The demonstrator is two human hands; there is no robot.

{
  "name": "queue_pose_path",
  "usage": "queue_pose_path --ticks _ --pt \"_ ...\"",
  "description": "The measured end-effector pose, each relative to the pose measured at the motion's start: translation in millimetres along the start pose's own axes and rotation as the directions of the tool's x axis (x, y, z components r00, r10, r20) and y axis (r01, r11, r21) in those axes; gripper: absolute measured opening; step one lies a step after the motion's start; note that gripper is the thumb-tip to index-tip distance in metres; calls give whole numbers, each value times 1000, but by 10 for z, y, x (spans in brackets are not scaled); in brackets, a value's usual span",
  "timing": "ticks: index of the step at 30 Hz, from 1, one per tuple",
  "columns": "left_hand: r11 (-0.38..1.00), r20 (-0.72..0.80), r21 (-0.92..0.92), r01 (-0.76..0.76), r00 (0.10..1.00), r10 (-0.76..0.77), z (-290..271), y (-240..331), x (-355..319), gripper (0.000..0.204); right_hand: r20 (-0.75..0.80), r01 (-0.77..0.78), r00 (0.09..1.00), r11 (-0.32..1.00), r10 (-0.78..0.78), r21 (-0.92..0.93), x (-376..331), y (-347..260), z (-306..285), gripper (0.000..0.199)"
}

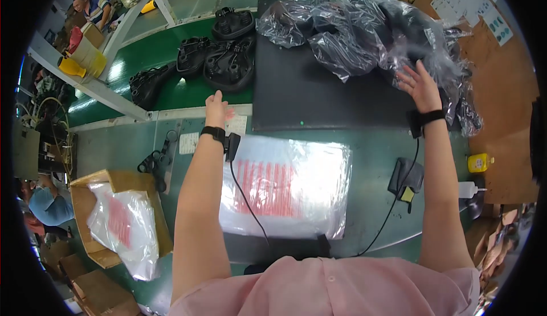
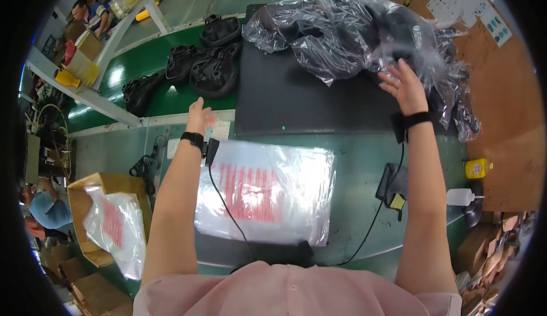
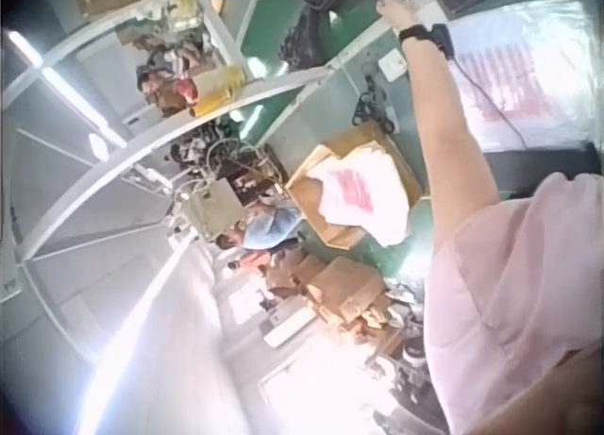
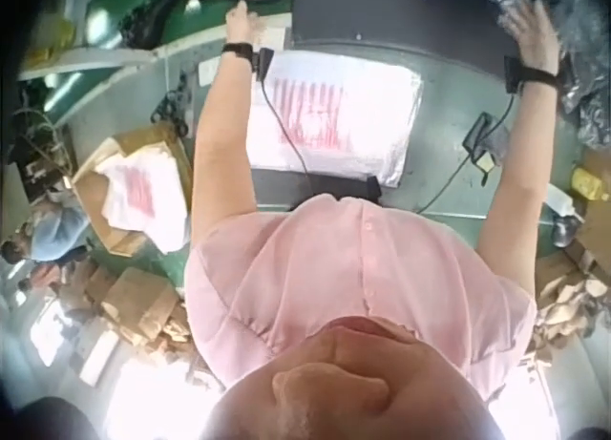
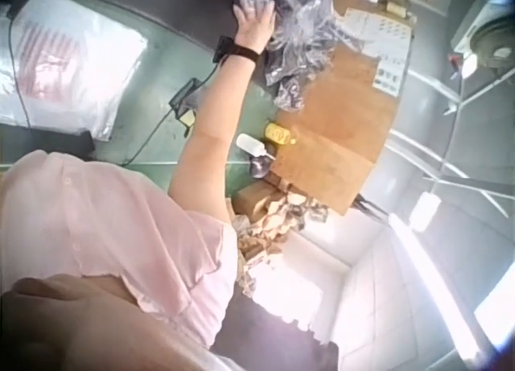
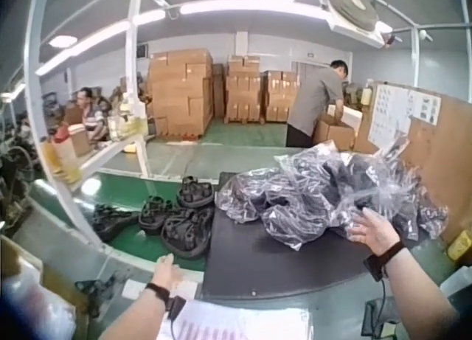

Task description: Cleaning and packing bicycle seats into plastic bags at a factory workstation.

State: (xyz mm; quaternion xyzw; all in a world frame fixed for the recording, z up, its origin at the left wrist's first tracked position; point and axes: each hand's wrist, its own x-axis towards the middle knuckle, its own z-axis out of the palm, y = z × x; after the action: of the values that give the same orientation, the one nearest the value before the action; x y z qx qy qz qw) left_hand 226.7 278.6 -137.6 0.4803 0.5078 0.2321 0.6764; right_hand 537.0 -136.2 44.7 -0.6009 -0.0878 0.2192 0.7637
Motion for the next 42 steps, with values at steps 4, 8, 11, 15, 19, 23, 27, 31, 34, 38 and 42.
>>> queue_pose_path --ticks 4,8,11,15,19,23,27,31,34,38,42 --pt "998 -105 61 15 994 -9 500 -44 312 78 223 4 972 950 69 -312 -764 346 572 51" --pt "987 -236 101 -124 961 145 749 -79 489 78 304 -237 884 902 354 -360 -1456 1175 482 26" --pt "980 -232 132 -151 956 178 454 -156 642 71 258 -317 847 832 464 -455 -1754 1645 391 26" --pt "912 13 -26 -409 912 410 -182 -317 218 38 295 46 916 660 271 -749 -1884 1523 336 54" --pt "955 249 116 -272 939 237 -282 227 -1362 44 485 511 860 229 -160 -829 -1784 987 505 87" --pt "896 574 367 -250 819 -7 -391 556 -2375 47 770 774 633 67 -79 -630 -1897 770 771 94" --pt "837 528 448 -315 849 37 -114 806 -2983 47 761 584 599 515 249 -628 -2146 938 640 82" --pt "522 578 33 -852 442 685 423 582 -3571 48 739 -709 563 677 371 200 -2677 1078 413 56" --pt "-41 912 76 -996 53 406 701 313 -3996 56 795 -761 586 445 159 472 -2922 1196 310 61" --pt "-219 872 216 -952 87 482 981 195 -3749 58 859 -833 492 365 143 416 -3197 1131 158 60" --pt "375 726 629 -681 688 30 730 186 -2808 41 849 -828 493 402 191 390 -3417 1181 -210 63"
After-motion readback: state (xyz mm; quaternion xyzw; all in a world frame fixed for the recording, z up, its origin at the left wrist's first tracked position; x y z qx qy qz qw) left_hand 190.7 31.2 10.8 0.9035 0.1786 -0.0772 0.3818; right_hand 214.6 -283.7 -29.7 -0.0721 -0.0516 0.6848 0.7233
